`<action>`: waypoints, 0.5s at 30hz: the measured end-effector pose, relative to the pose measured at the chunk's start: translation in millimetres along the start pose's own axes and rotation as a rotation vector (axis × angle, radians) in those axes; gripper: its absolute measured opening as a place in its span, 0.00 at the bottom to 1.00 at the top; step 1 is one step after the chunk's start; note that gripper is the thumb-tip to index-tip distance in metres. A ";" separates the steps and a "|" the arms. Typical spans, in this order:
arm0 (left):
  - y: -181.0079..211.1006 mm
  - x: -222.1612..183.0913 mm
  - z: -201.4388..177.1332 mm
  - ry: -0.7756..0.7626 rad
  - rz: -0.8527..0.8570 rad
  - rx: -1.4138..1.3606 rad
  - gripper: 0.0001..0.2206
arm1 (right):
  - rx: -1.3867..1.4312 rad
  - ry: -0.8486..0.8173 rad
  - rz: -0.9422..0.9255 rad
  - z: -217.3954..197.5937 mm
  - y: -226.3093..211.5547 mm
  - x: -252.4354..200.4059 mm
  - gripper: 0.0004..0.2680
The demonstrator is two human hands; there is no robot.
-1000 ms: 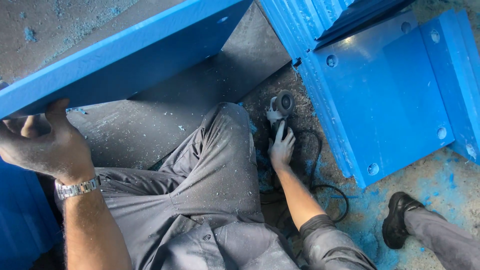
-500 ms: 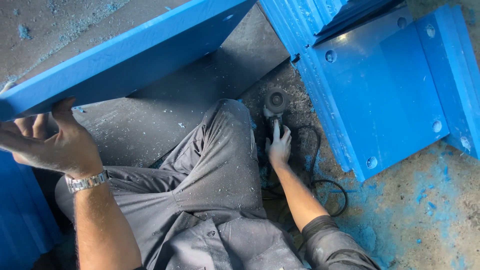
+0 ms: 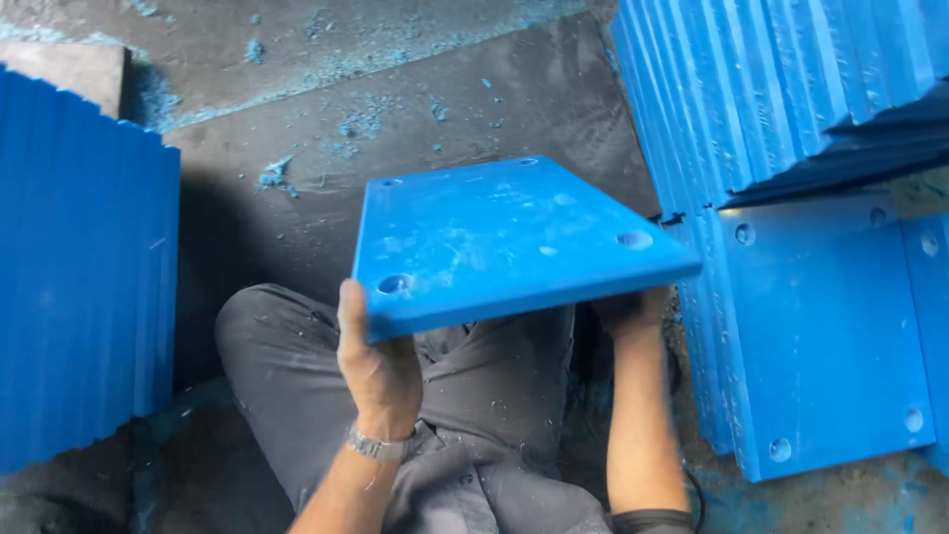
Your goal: Grinding the edges of blue plastic plates using an electric angle grinder while sitting on the floor.
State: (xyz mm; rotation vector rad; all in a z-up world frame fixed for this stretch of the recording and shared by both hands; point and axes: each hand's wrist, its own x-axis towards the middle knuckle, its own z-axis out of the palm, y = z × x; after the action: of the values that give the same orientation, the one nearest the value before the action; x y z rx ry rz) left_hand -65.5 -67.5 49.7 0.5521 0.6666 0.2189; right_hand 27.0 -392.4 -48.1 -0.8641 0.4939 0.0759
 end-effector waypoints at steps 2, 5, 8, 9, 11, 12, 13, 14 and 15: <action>-1.6 -8.3 -22.4 0.058 -0.081 0.005 0.28 | 0.055 -0.236 0.161 -90.9 8.2 60.9 0.21; -19.6 -10.8 -71.5 0.095 -0.222 0.003 0.25 | -0.008 -0.365 0.300 -132.3 23.6 67.6 0.19; -34.0 1.8 -111.0 0.096 -0.261 -0.045 0.23 | -0.204 -0.169 0.332 -66.3 23.3 14.6 0.16; -36.4 1.8 -124.7 0.120 -0.279 -0.055 0.23 | -0.254 -0.035 0.378 -37.6 22.2 -14.7 0.18; -34.2 0.4 -143.1 0.095 -0.274 -0.038 0.25 | -0.219 -0.154 0.297 -159.0 53.0 19.1 0.12; -27.4 5.5 -150.3 0.056 -0.283 0.003 0.28 | -0.155 -0.251 0.204 -206.5 77.5 26.5 0.10; -2.9 -4.5 -133.0 0.064 -0.206 -0.022 0.28 | -0.157 -0.331 0.225 -206.9 83.5 33.7 0.10; 19.8 -16.7 -115.9 0.043 -0.173 0.053 0.32 | -0.207 -0.194 0.359 -209.3 88.8 43.9 0.15; 37.3 -37.7 -102.1 0.033 -0.169 0.133 0.37 | -0.271 -0.027 0.488 -225.3 88.3 38.6 0.24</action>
State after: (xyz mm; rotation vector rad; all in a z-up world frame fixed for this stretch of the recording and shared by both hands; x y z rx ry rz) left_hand -160.3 -7.7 23.6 0.6170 0.7593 0.0257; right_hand -48.8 -507.6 -250.7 -0.9886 0.6710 0.6121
